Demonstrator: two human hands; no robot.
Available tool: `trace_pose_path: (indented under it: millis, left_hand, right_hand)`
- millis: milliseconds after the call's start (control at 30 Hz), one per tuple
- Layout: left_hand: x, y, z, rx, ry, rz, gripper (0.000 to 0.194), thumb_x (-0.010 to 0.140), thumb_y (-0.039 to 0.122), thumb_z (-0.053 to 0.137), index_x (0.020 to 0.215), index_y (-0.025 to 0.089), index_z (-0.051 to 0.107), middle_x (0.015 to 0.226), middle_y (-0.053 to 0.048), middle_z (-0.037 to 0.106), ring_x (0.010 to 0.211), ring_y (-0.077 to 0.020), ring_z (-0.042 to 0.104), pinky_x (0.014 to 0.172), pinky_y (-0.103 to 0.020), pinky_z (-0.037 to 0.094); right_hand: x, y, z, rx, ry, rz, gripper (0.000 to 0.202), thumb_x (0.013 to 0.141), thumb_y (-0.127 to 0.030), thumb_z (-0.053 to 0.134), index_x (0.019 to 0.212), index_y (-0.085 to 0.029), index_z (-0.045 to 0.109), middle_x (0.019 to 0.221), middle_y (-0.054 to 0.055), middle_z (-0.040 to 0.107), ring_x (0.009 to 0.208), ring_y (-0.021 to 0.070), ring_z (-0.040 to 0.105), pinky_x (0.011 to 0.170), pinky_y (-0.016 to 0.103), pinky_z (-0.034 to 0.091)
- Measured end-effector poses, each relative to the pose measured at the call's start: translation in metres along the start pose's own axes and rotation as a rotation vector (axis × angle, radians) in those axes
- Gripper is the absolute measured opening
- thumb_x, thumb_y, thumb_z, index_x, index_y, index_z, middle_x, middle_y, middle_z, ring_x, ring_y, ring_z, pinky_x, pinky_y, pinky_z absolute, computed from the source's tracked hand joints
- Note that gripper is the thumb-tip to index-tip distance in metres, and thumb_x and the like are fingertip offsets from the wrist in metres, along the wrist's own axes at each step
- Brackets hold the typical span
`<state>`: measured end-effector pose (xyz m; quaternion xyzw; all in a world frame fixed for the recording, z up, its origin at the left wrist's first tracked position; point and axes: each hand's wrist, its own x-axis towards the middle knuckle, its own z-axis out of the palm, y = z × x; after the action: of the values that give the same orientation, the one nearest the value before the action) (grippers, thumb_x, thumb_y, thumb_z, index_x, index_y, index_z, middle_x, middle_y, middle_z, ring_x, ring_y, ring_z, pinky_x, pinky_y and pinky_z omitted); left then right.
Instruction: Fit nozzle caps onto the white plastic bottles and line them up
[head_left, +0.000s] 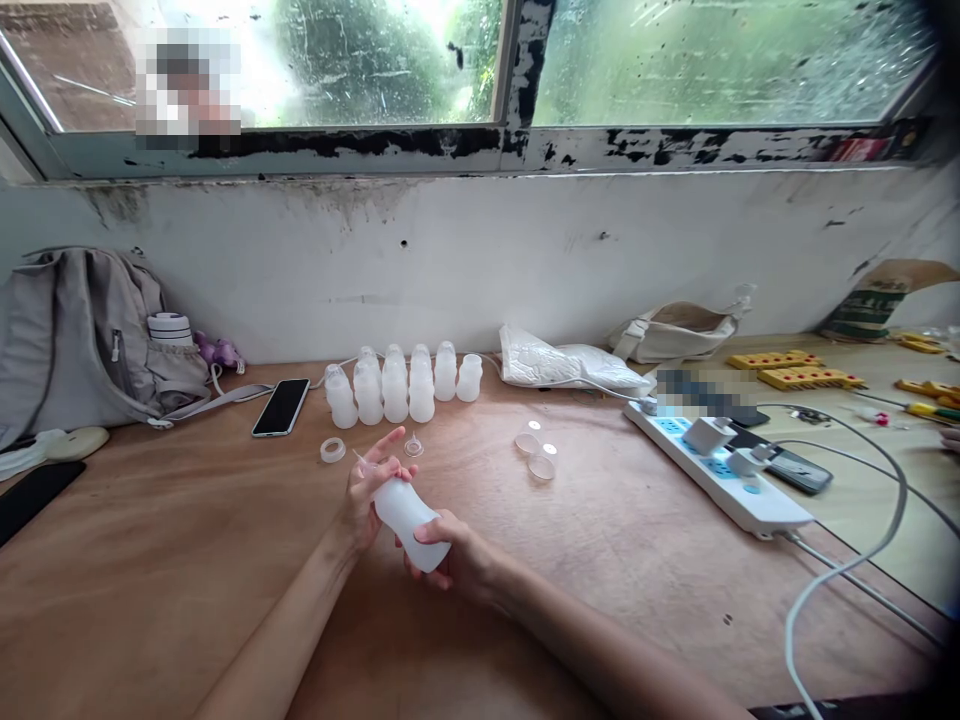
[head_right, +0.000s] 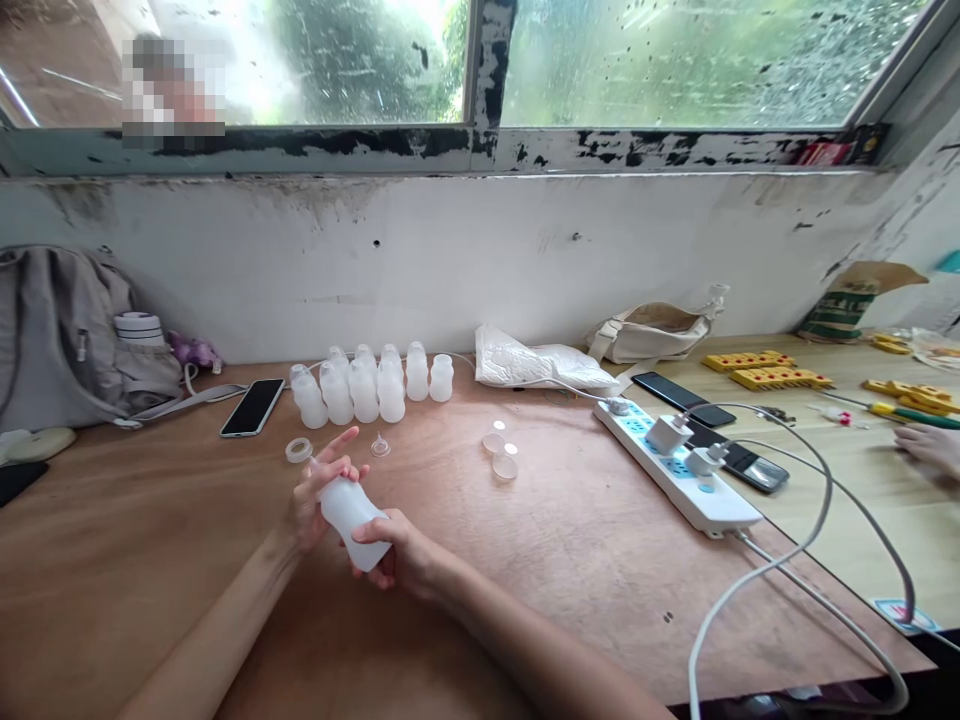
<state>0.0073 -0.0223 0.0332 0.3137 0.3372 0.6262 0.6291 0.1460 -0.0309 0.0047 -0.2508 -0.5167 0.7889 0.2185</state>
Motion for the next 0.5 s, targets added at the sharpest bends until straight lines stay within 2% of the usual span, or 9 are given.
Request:
trace_pose_path:
  millis: [33,100,167,200,300,400,500]
  left_hand:
    - [0.001,-0.002,0.001,-0.019,0.036,0.008,0.048,0.067,0.023,0.064,0.114,0.020,0.051,0.060,0.004,0.059,0.066,-0.0112,0.059,0.077,-0.025,0.044]
    - [0.002,-0.006,0.003,-0.043,0.096,0.014,0.047,0.067,0.027,0.065,0.112,0.022,0.050,0.074,0.001,0.063,0.072,-0.0134,0.060,0.074,-0.027,0.045]
    - [0.001,-0.011,0.006,-0.031,0.108,0.010,0.046,0.067,0.032,0.065,0.109,0.021,0.051,0.086,-0.003,0.063,0.076,-0.0161,0.061,0.072,-0.029,0.046]
    - [0.000,-0.013,0.007,-0.017,0.108,0.010,0.044,0.067,0.034,0.065,0.106,0.020,0.052,0.088,-0.004,0.064,0.077,-0.0173,0.061,0.072,-0.030,0.046]
    - [-0.004,-0.017,0.010,0.029,0.164,0.027,0.033,0.065,0.036,0.065,0.089,0.015,0.058,0.079,-0.005,0.065,0.072,-0.0173,0.061,0.066,-0.027,0.046]
    - [-0.005,-0.019,0.008,0.040,0.237,0.022,0.020,0.063,0.030,0.066,0.070,0.014,0.056,0.063,-0.001,0.063,0.064,-0.0147,0.060,0.058,-0.023,0.044]
    - [-0.004,-0.020,0.006,-0.009,0.243,0.016,0.016,0.062,0.025,0.065,0.067,0.016,0.053,0.059,0.002,0.061,0.066,-0.0146,0.060,0.060,-0.023,0.044]
  right_hand:
    - [0.001,-0.001,0.000,-0.086,0.057,-0.016,0.030,0.069,-0.040,0.046,0.082,-0.013,0.052,0.058,0.000,0.052,0.035,0.0053,0.035,0.034,0.020,0.024]
    - [0.002,-0.002,0.000,-0.382,0.270,-0.117,0.030,0.066,-0.039,0.054,0.084,-0.015,0.052,0.065,0.001,0.055,0.045,0.0084,0.043,0.041,0.021,0.032]
    - [0.002,-0.002,-0.003,-0.717,0.465,-0.258,0.035,0.062,-0.035,0.061,0.091,-0.017,0.052,0.077,0.003,0.058,0.062,0.0144,0.052,0.053,0.024,0.039]
    - [0.002,-0.001,-0.004,-0.845,0.512,-0.317,0.039,0.061,-0.033,0.063,0.095,-0.018,0.051,0.083,0.004,0.059,0.069,0.0172,0.054,0.059,0.026,0.040]
    - [0.002,0.003,-0.008,-1.002,0.485,-0.372,0.047,0.062,-0.030,0.062,0.106,-0.019,0.047,0.088,0.005,0.060,0.074,0.0198,0.057,0.062,0.028,0.041]
    - [0.002,0.004,-0.008,-0.963,0.437,-0.359,0.043,0.062,-0.030,0.063,0.101,-0.018,0.050,0.078,0.003,0.061,0.066,0.0173,0.057,0.057,0.025,0.041]
    - [0.003,0.002,-0.009,-0.885,0.396,-0.351,0.035,0.060,-0.030,0.064,0.092,-0.018,0.055,0.072,0.000,0.059,0.062,0.0150,0.055,0.054,0.023,0.040]
